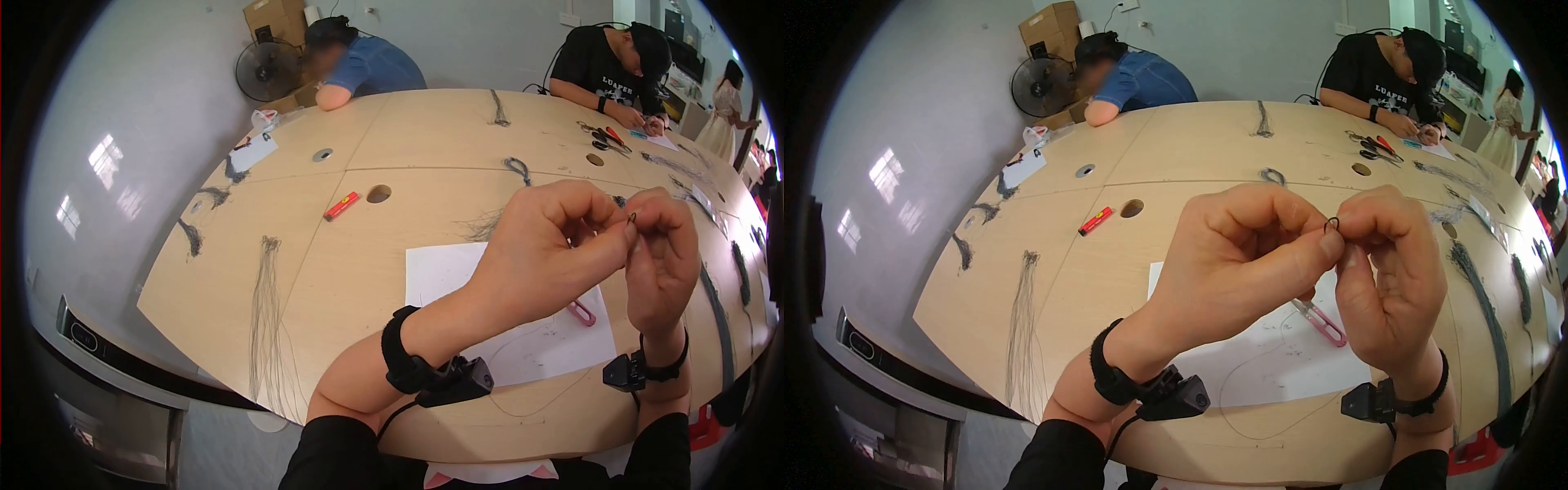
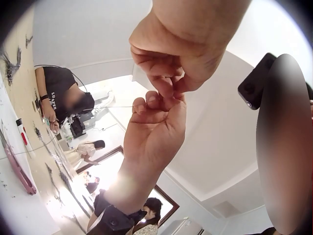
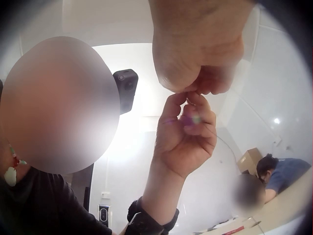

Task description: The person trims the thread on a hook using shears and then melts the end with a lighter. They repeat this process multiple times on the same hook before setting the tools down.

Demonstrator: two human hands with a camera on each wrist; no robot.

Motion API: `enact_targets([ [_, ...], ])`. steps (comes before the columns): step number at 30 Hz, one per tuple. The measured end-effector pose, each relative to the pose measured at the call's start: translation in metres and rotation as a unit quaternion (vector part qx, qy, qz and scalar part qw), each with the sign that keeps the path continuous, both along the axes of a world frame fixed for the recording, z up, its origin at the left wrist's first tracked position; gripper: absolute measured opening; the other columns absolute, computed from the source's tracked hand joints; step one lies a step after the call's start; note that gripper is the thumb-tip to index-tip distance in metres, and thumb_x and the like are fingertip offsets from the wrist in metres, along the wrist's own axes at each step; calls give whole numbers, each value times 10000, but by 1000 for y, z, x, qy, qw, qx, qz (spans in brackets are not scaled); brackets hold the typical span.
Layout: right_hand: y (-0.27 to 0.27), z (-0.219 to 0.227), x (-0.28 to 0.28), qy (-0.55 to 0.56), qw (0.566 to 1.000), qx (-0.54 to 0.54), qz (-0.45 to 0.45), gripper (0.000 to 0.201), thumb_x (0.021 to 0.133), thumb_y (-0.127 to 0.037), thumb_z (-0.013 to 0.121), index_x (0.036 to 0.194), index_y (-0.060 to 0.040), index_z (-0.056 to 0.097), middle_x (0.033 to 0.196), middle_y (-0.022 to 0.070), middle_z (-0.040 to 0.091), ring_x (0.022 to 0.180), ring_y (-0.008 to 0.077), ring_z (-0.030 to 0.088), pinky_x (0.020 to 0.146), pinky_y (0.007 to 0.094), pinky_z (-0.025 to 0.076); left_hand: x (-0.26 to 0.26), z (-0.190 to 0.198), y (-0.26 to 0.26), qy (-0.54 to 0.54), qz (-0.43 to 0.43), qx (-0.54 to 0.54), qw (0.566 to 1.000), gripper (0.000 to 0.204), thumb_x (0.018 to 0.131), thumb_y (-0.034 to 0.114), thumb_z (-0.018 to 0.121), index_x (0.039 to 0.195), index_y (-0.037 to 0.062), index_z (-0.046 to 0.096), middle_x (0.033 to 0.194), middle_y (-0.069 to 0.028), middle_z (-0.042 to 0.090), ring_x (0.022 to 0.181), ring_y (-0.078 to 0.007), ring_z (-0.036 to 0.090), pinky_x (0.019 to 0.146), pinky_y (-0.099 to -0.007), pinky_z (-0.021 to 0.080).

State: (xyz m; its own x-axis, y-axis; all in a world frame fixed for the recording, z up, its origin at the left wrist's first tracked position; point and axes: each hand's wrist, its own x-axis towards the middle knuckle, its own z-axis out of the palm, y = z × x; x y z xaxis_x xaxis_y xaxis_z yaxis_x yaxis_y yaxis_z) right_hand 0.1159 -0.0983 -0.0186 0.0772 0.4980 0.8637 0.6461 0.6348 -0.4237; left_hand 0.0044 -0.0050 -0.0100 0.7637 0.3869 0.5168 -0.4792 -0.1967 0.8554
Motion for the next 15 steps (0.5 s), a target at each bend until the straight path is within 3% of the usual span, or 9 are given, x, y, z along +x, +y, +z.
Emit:
enact_targets([
  [13, -2, 0, 2, 26, 999, -10, 19, 226, 700, 118, 362, 900, 21, 405, 857, 97, 422, 718, 109, 432, 647, 189, 374, -1, 1, -1, 15, 15, 12, 1000, 74, 742, 48, 563, 767, -16, 538, 678, -25, 552, 560, -39, 498, 475, -163, 408],
  [15, -3, 2, 2, 4, 1000, 2, -17, 223, 700, 116, 380, 900, 23, 411, 859, 97, 429, 729, 109, 440, 652, 192, 378, -1, -1, -1, -1, 24, 6, 1000, 68, 744, 43, 557, 770, -17, 538, 690, -34, 555, 566, -48, 505, 480, -172, 419],
])
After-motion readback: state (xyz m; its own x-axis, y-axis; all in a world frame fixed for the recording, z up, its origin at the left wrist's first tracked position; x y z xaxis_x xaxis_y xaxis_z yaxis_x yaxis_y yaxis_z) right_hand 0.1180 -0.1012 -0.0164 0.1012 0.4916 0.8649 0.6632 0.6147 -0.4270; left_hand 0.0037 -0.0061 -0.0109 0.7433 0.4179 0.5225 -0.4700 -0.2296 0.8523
